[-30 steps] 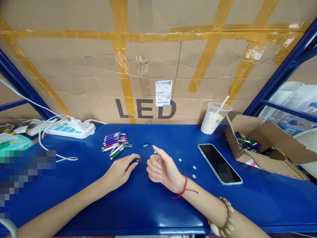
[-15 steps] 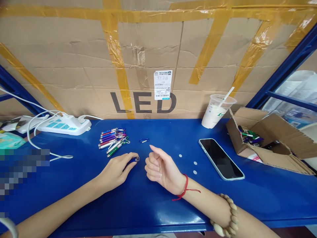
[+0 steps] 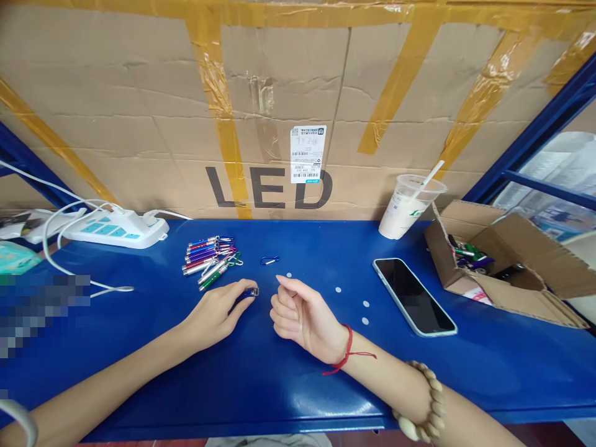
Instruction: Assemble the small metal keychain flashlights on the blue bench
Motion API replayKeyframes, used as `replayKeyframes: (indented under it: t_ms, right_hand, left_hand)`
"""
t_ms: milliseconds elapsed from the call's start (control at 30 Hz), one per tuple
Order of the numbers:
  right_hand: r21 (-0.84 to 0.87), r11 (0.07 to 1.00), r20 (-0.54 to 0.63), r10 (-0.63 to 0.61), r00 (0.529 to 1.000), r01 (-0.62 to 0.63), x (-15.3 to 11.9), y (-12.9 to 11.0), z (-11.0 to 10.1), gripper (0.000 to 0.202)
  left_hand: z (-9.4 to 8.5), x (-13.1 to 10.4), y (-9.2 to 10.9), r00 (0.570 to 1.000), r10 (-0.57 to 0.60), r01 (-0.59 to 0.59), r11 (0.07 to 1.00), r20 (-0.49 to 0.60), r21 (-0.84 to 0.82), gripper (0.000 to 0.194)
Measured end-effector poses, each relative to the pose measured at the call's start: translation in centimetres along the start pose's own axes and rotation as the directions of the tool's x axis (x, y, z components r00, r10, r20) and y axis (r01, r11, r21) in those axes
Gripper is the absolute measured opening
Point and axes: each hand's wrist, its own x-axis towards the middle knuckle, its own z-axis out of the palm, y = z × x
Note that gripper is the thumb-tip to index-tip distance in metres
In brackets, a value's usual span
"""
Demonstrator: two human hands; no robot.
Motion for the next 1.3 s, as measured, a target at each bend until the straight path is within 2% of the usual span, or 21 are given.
replayKeyframes:
  t_ms: [133,300,500,833,1133,1300]
  right_hand:
    - [-0.005,1.0,-0.038,0.003,0.999,-0.003,0.0,0.1,0.1,0.037]
    - [-0.204,0.979,-0.153,-0.059,0.986,0.027,-0.2,0.5,0.0,0.017]
    - [-0.316,0.946,-0.096,-0.112,0.989,0.076,-0.4,0.7,0.2,0.024]
    - [-0.336,0.942,-0.148,-0.085,0.985,0.031,-0.4,0.7,0.1,0.027]
    - [-0.364,0.931,-0.137,-0.081,0.987,0.026,-0.3,0.9,0.0,0.029]
    - [-0.424,0.905,-0.211,-0.136,0.968,0.035,-0.2,1.2,0.3,0.025]
  left_hand:
    - [0.0,0.0,0.0,1.0,-0.005,0.005,1.0,0.006,-0.017,0.016]
    - [-0.2,0.0,0.2,1.0,-0.007,0.007,1.0,-0.002,-0.03,0.017]
    - [-0.2,0.0,0.2,1.0,0.002,-0.002,0.999,-0.006,-0.043,0.02]
    - [-0.3,0.0,0.2,1.0,-0.008,0.008,0.999,0.007,-0.044,0.019]
    - [-0.3,-0.1,0.3,1.0,-0.008,0.008,0.999,0.002,-0.052,0.018]
    - [-0.2,-0.1,0.3,1.0,0.003,-0.003,1.0,0.007,-0.029,0.017]
